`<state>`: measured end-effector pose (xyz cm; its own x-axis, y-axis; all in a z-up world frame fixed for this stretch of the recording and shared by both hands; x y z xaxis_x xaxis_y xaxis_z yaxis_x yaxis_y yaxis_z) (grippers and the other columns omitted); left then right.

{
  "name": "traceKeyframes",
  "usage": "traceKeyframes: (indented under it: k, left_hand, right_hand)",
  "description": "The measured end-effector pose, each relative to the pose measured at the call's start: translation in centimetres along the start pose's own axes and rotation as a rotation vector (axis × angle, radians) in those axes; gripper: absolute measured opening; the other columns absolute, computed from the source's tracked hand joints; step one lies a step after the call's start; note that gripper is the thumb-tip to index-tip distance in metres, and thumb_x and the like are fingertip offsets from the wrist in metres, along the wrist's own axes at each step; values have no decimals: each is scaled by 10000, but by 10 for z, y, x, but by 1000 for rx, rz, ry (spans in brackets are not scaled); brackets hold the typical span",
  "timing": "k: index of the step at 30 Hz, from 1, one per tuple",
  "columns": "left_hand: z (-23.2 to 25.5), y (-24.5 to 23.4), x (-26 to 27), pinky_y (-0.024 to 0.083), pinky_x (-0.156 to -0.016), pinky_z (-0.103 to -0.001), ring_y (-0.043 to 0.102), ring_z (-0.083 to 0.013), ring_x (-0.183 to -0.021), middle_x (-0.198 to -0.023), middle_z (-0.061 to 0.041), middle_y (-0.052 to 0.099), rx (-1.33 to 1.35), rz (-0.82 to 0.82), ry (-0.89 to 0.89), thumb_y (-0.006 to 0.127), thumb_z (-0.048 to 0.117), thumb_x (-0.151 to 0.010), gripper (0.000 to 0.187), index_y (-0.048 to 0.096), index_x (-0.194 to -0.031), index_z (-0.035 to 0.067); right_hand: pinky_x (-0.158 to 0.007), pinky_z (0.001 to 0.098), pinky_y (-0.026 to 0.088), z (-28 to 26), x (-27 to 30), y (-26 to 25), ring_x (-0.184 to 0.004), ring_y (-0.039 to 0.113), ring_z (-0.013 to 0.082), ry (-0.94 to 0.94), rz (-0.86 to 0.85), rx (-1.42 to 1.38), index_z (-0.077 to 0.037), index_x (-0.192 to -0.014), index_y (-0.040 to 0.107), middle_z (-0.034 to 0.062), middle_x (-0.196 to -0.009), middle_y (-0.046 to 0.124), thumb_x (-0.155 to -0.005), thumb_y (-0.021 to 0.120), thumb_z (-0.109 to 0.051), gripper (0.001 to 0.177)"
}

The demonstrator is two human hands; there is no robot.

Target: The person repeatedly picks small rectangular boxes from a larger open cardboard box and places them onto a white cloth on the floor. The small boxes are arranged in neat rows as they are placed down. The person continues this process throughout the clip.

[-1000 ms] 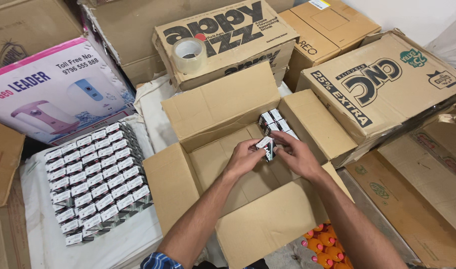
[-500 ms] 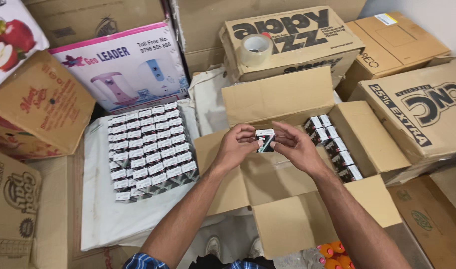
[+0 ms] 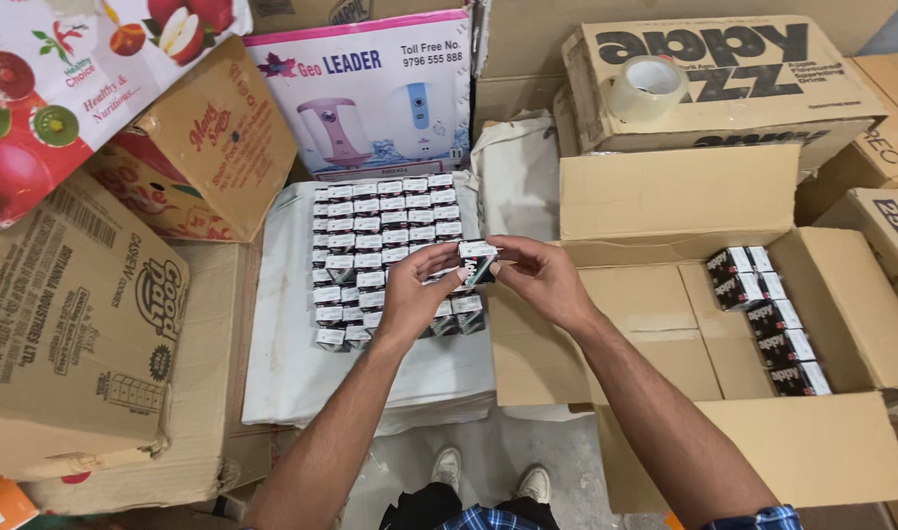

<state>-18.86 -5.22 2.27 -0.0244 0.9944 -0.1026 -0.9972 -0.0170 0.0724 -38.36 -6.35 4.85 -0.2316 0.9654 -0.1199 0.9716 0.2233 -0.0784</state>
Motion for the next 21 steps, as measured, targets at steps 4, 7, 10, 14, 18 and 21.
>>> traceKeyframes:
  k: [4,7,10,14,18,21]
  left_hand:
    - [7,-50,3,589,-908,-344,680,-198,-1087,-1173,-165,734,-31,63,-9,847,60,-806,453,699,-1233,41]
    - [12,-86,9,600,-914,-358,688,-199,-1083,-1176,-155,738,-57,125,-12,841,45,-799,436,717,-1216,65]
    - [3,-120,10,601,-906,-346,684,-175,-1077,-1171,-129,743,-80,159,-26,842,49,-798,435,724,-1215,83]
    - [8,-156,18,586,-935,-342,680,-165,-1082,-1161,-122,747,-67,229,-62,825,9,-790,437,727,-1211,76]
    - [3,-184,22,581,-941,-337,680,-167,-1092,-1151,-124,750,-72,269,-102,808,4,-791,427,735,-1204,84]
    - [-16,-201,22,564,-972,-362,665,-182,-1110,-1178,-155,734,-64,272,-135,782,-6,-804,438,718,-1233,61]
  right_hand:
    - [-930,348,595,-18,-17,49,-1103,696,225,-66,-47,-20,-80,-1251,722,112,-1249,706,-845,751,60,430]
    - [-928,384,600,-17,-27,82,-1112,698,284,-73,-78,-35,-48,-1257,712,144,-1255,672,-860,742,51,410]
    - [-942,452,590,-14,-37,116,-1128,679,363,-94,-113,-48,-4,-1245,704,193,-1245,665,-875,734,45,374]
    - [-988,493,559,-2,-50,157,-1198,609,460,-74,-162,-26,-13,-1340,648,236,-1284,634,-883,730,30,467]
    - [-1021,510,541,9,-59,188,-1186,638,458,-90,-199,103,-18,-1315,670,229,-1267,666,-885,756,-16,438]
    - [-996,469,541,10,-62,202,-1176,668,353,-116,-218,274,-116,-1314,697,140,-1222,720,-903,780,-136,420]
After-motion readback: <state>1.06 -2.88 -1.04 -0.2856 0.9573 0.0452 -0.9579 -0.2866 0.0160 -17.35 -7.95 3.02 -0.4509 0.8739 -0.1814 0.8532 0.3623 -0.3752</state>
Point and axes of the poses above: each hand's wrist, its own x-axis away from the middle knuckle, its own y-axis out of the palm, z = x × y, the point moved 6 cm from there along -x, towards the middle knuckle
